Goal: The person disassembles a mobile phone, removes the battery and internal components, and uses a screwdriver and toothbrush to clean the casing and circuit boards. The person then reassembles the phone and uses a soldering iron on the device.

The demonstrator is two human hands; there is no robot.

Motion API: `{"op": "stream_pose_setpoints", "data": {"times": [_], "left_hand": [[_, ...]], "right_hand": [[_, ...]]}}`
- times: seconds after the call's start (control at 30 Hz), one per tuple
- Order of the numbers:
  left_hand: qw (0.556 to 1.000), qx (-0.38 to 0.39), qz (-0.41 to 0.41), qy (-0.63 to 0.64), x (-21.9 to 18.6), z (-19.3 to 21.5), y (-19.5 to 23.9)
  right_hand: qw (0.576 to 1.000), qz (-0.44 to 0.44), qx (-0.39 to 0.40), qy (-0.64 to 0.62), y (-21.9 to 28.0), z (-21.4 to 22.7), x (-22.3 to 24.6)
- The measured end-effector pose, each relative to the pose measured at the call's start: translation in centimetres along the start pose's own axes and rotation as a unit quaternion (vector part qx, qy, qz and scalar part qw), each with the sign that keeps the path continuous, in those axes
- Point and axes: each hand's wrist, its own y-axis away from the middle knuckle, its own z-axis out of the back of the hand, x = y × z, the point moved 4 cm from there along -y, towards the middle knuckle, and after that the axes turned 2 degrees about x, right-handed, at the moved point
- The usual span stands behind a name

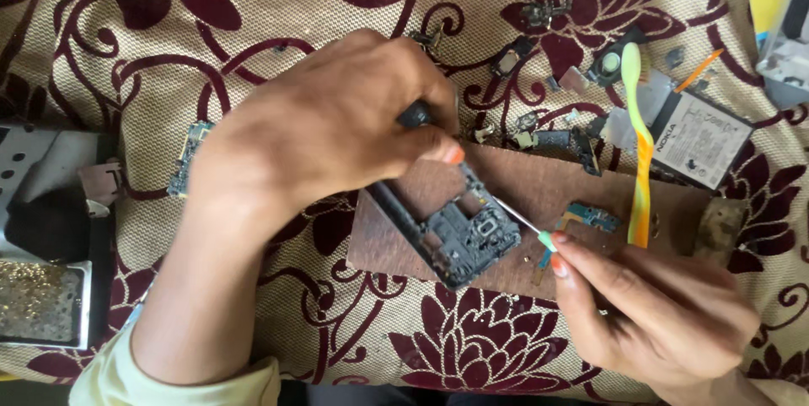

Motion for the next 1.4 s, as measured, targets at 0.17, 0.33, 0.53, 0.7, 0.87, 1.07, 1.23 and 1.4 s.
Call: {"op": "stream_pose_setpoints", "data": {"times": [0.17,0.33,0.53,0.7,0.87,1.07,1.23,1.4], "left_hand": [[0.979,-0.154,-0.118,-0.058,-0.2,0.1,-0.7],[0.964,-0.208,-0.164,-0.039,0.4,-0.5,-0.9],[0.938,-0.259,-0.228,-0.011,0.2,-0.1,-0.4],[0.939,-0.269,-0.213,-0.023,0.0,-0.4,-0.6],[0.945,-0.253,-0.208,-0.014,0.1,-0.6,-0.8],[0.94,-0.26,-0.219,-0.028,0.2,-0.6,-0.8],[0.954,-0.232,-0.189,-0.004,0.0,-0.1,-0.9],[0.957,-0.229,-0.179,-0.002,0.2,0.1,-0.6]], "right_hand": [[1.0,0.004,0.016,-0.021,0.5,0.3,-0.3],[0.999,-0.012,0.028,-0.014,-0.8,0.0,1.0],[0.999,-0.031,0.034,-0.021,-1.6,0.0,1.5],[0.996,-0.062,0.052,-0.041,-1.5,-0.4,1.6],[0.998,-0.049,0.042,-0.013,-1.9,-0.1,2.4],[0.995,-0.074,0.069,-0.017,-2.3,0.4,2.2],[0.996,-0.064,0.053,-0.036,-2.7,0.6,2.3],[0.996,-0.056,0.042,-0.046,-2.4,0.1,2.4]]}}
